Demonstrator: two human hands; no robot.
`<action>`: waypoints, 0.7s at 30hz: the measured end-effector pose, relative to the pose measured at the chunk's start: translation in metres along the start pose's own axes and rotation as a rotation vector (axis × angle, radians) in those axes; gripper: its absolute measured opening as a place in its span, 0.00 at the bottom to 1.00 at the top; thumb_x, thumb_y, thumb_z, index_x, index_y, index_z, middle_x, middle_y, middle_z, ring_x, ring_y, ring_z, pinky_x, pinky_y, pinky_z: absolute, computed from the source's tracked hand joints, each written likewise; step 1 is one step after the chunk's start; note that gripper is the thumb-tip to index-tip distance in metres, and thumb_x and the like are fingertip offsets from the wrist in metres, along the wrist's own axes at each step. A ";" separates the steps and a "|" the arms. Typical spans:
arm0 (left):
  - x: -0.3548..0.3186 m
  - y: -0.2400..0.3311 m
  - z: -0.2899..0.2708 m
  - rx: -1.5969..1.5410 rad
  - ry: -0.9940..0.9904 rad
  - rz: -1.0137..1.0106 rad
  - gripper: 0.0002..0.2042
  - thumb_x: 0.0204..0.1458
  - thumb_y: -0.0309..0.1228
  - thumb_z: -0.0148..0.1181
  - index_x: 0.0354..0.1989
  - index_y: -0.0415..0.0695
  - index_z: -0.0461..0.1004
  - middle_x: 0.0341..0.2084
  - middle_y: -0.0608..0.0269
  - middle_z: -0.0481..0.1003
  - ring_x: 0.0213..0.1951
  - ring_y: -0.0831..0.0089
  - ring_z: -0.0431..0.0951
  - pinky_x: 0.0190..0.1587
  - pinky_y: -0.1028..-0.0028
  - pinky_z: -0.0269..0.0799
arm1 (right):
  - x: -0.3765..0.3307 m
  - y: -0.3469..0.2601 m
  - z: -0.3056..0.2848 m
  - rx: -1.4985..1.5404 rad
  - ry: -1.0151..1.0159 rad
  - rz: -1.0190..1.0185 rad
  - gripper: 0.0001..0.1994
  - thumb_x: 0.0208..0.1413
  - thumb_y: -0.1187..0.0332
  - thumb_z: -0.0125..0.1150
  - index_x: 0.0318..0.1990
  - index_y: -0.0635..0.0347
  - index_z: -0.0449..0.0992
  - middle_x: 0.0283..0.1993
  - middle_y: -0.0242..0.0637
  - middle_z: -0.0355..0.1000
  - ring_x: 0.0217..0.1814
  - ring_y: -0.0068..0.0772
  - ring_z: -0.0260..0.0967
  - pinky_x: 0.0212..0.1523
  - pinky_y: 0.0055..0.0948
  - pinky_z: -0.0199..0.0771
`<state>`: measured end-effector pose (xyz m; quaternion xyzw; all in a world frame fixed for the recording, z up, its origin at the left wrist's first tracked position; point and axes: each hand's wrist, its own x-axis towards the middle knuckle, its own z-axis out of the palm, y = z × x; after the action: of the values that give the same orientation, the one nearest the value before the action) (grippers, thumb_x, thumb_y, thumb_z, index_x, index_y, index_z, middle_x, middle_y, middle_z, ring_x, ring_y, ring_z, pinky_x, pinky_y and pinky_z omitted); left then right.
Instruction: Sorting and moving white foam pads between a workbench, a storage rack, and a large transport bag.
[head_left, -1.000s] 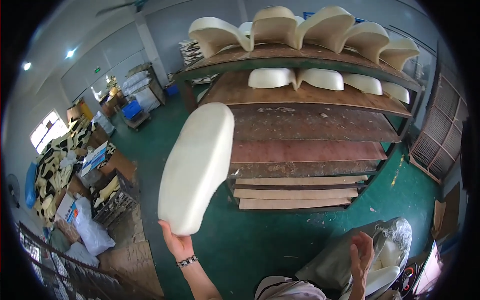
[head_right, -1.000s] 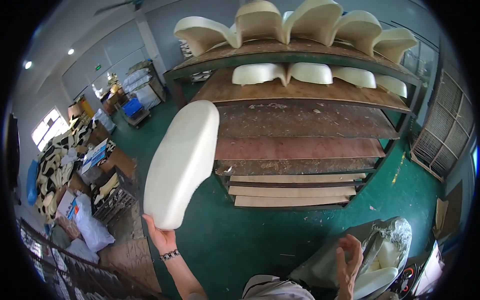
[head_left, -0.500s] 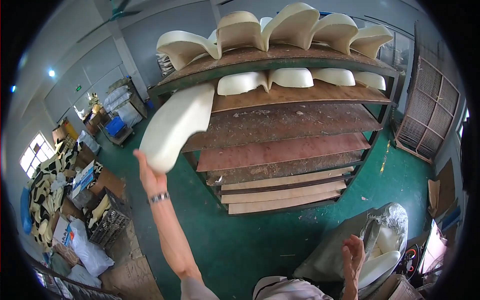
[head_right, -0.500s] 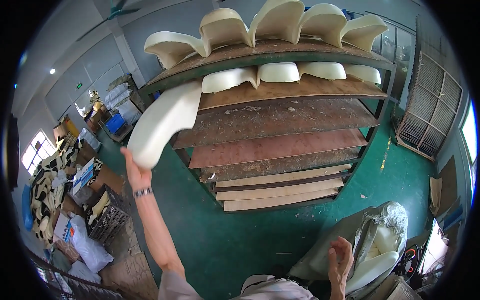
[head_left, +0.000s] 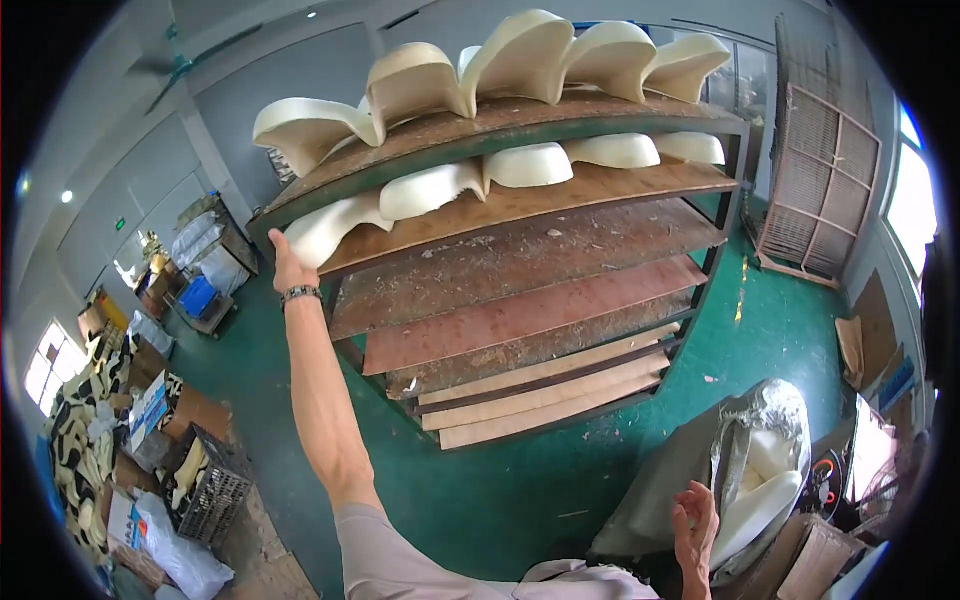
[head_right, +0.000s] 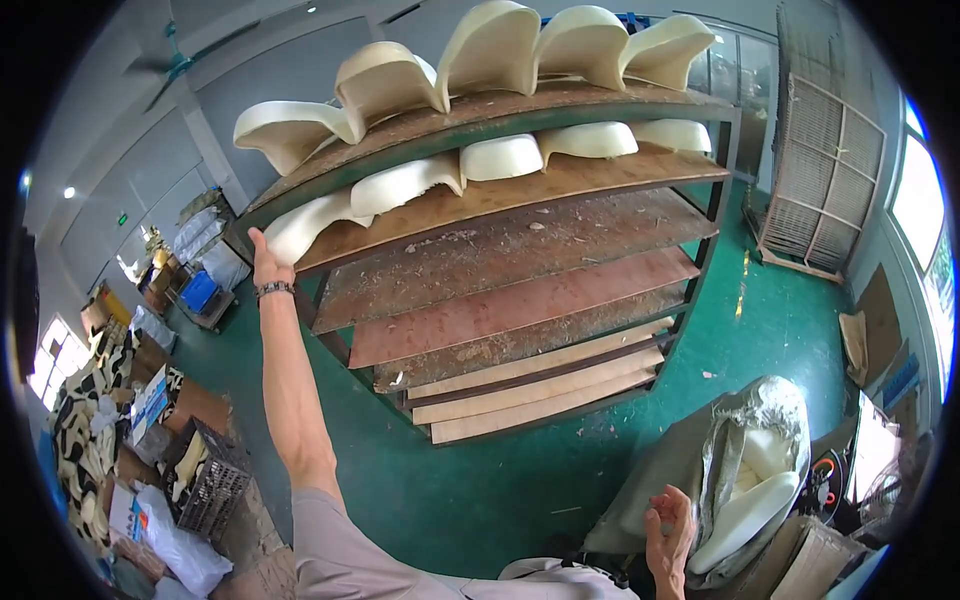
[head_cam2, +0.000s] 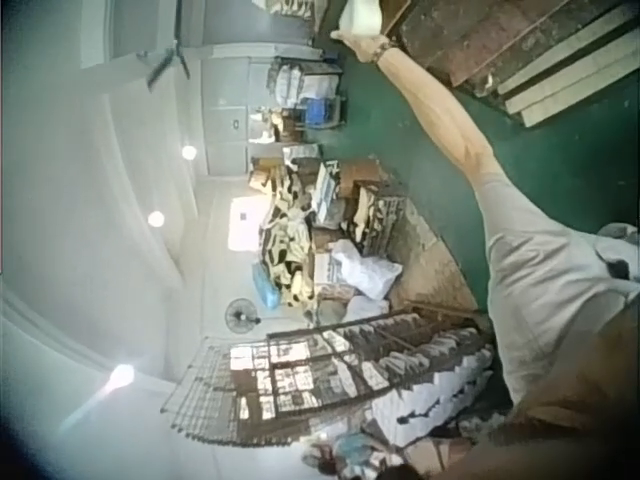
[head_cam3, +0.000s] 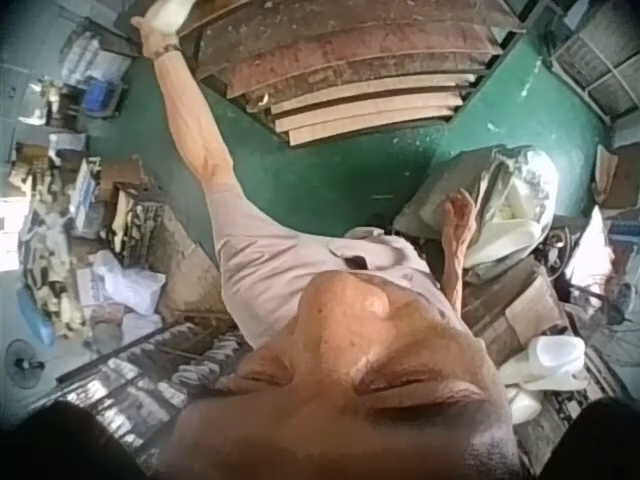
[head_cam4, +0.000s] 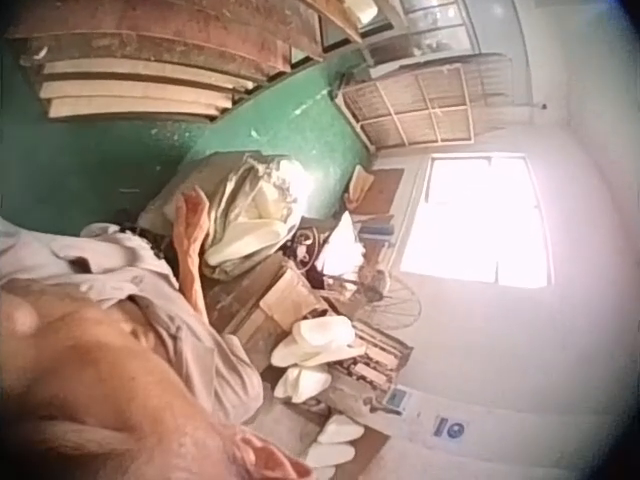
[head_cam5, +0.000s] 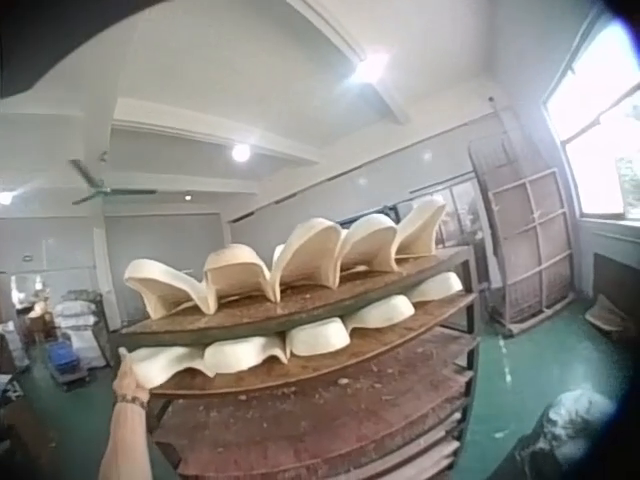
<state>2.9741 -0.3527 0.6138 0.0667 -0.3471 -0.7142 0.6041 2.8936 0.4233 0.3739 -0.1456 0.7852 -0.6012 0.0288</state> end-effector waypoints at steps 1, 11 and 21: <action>-0.007 -0.014 0.001 -0.007 -0.007 -0.017 0.28 0.57 0.45 0.65 0.55 0.31 0.70 0.51 0.49 0.77 0.50 0.57 0.79 0.52 0.56 0.79 | 0.001 -0.001 0.001 -0.032 -0.003 0.012 0.21 0.55 0.75 0.59 0.57 0.66 0.68 0.42 0.43 0.76 0.42 0.31 0.75 0.47 0.30 0.76; -0.023 -0.068 0.013 0.036 0.161 0.126 0.32 0.56 0.50 0.65 0.61 0.37 0.68 0.56 0.56 0.74 0.55 0.61 0.76 0.59 0.61 0.73 | 0.003 -0.005 0.019 -0.153 -0.094 -0.091 0.21 0.54 0.76 0.60 0.57 0.66 0.67 0.41 0.45 0.76 0.39 0.34 0.76 0.44 0.32 0.77; -0.106 -0.089 0.000 -0.080 -0.008 0.020 0.33 0.57 0.57 0.58 0.61 0.42 0.66 0.58 0.58 0.71 0.54 0.63 0.76 0.59 0.59 0.74 | -0.027 0.018 0.005 -0.177 -0.020 0.044 0.23 0.53 0.77 0.61 0.57 0.65 0.67 0.39 0.40 0.75 0.36 0.30 0.75 0.41 0.28 0.77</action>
<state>2.9294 -0.2535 0.5282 0.0361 -0.3212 -0.7217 0.6121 2.9170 0.4296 0.3516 -0.1360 0.8378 -0.5274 0.0368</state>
